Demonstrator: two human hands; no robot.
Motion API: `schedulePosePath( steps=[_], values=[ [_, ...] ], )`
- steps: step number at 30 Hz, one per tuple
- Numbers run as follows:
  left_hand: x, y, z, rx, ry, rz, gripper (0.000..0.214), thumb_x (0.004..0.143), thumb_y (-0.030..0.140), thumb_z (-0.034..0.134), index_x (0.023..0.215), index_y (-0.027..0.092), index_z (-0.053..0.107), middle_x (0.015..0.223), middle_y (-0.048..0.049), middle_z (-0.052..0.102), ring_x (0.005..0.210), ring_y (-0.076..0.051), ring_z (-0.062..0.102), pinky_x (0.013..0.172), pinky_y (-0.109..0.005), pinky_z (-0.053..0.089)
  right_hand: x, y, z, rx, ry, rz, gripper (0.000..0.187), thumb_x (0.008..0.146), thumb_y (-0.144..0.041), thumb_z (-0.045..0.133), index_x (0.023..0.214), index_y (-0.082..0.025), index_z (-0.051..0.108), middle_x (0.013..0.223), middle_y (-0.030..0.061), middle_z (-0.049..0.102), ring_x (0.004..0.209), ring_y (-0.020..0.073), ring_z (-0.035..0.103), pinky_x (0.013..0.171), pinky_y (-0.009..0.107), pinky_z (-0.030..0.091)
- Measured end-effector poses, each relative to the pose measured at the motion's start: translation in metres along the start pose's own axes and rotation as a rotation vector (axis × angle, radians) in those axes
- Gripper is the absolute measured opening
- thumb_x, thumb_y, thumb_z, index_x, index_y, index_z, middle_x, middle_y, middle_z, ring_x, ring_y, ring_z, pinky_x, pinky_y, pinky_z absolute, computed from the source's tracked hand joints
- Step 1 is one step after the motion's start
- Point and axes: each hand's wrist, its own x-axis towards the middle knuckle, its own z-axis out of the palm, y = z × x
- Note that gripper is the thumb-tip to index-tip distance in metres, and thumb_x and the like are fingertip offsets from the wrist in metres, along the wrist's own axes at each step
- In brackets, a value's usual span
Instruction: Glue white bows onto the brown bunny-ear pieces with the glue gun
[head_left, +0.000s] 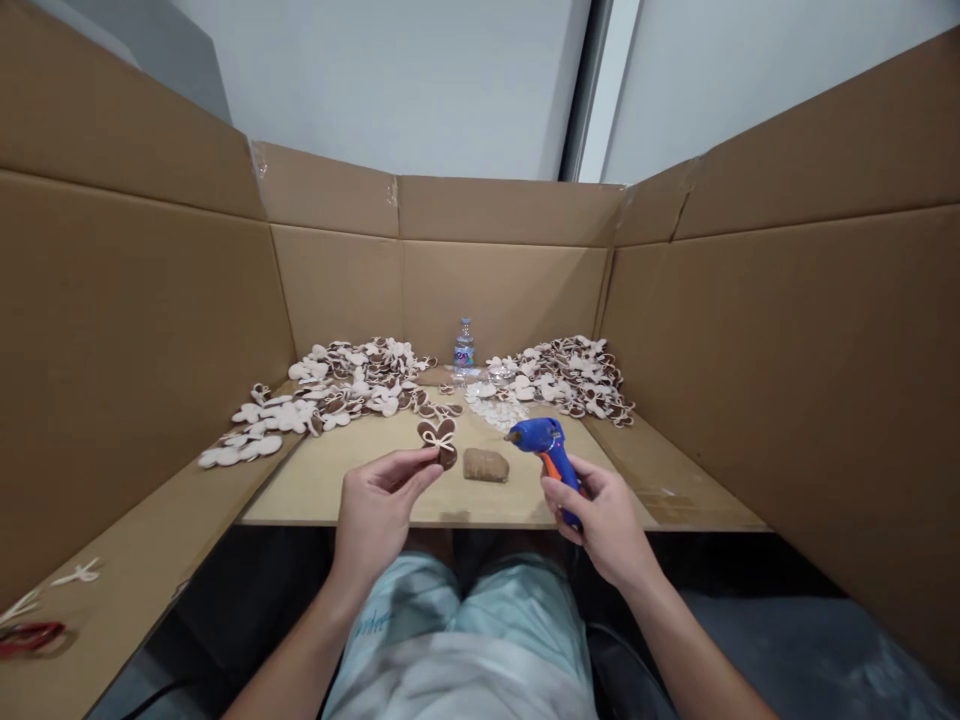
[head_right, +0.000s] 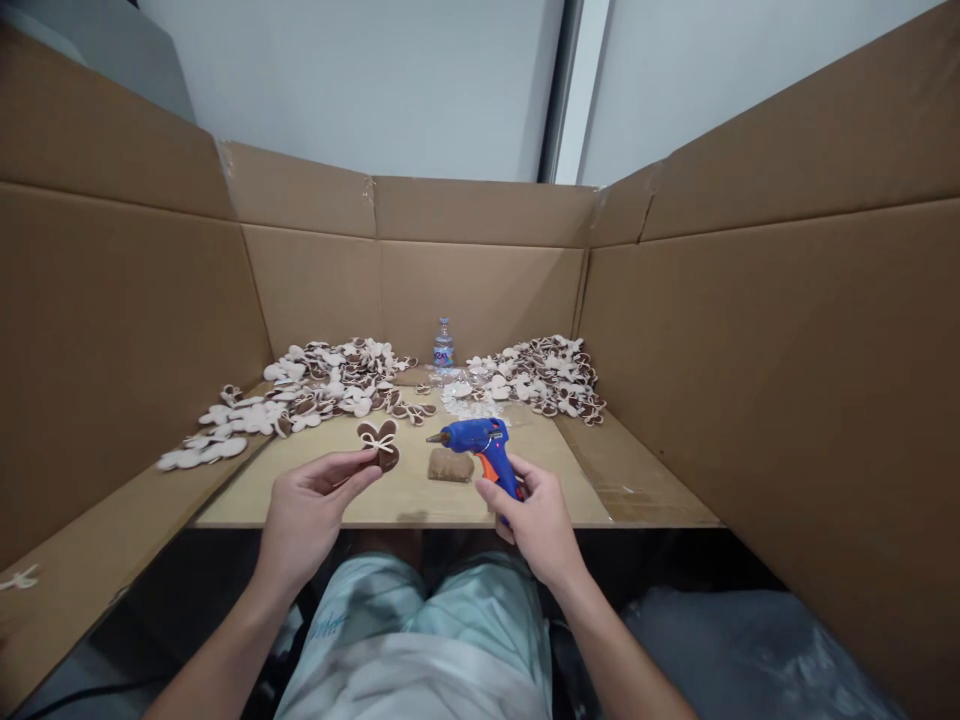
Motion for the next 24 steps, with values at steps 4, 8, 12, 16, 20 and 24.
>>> schedulePosePath(
  steps=[4,8,12,16,20,24],
  values=[
    [0.012,-0.019,-0.007,0.213,0.044,0.176,0.014,0.075,0.024,0.073,0.087,0.022,0.078,0.094,-0.0051,0.078,0.088,-0.023,0.073,0.089,-0.037,0.057,0.017,0.011,-0.007,-0.138,0.029,-0.073,0.041,0.074,-0.054,0.064,0.087,-0.015,0.062,0.063,-0.0038,0.047,0.046,0.0084,0.039,0.042,0.022,0.033],
    [0.021,-0.028,-0.015,0.307,0.052,0.26,0.012,0.076,0.026,0.072,0.086,0.023,0.078,0.093,-0.0047,0.078,0.087,-0.023,0.072,0.088,-0.037,0.057,0.039,0.03,-0.019,-0.703,0.157,-0.15,0.034,0.079,-0.046,0.054,0.081,-0.015,0.065,0.064,0.0009,0.058,0.059,0.0164,0.055,0.056,0.026,0.041],
    [0.025,-0.023,-0.018,0.061,0.006,0.065,0.014,0.07,0.026,0.077,0.083,0.019,0.076,0.087,-0.0053,0.078,0.085,-0.022,0.073,0.084,-0.033,0.058,0.055,0.057,-0.023,-0.9,0.198,-0.089,0.025,0.075,-0.033,0.057,0.081,-0.012,0.069,0.073,0.0098,0.069,0.071,0.0246,0.064,0.062,0.029,0.043],
    [0.025,-0.014,-0.019,-0.129,-0.056,-0.094,0.025,0.064,0.026,0.083,0.084,0.015,0.075,0.088,-0.0079,0.078,0.087,-0.024,0.073,0.083,-0.033,0.058,0.06,0.075,-0.019,-1.041,0.2,-0.053,0.027,0.077,-0.033,0.059,0.084,-0.009,0.071,0.082,0.0179,0.072,0.082,0.0305,0.067,0.068,0.032,0.046],
    [0.024,-0.01,-0.022,-0.227,-0.078,-0.148,0.027,0.065,0.028,0.082,0.087,0.013,0.075,0.091,-0.0088,0.078,0.088,-0.023,0.073,0.083,-0.034,0.059,0.059,0.082,-0.018,-1.139,0.192,-0.043,0.03,0.079,-0.036,0.063,0.086,-0.009,0.071,0.084,0.0205,0.071,0.082,0.0325,0.067,0.07,0.034,0.047],
    [0.026,-0.01,-0.027,-0.25,-0.068,-0.165,0.026,0.065,0.025,0.082,0.087,0.014,0.075,0.089,-0.0082,0.078,0.087,-0.022,0.073,0.083,-0.033,0.059,0.055,0.079,-0.02,-1.201,0.22,-0.08,0.043,0.077,-0.039,0.068,0.098,-0.002,0.067,0.094,0.0267,0.067,0.091,0.0382,0.063,0.08,0.043,0.046]
  ],
)
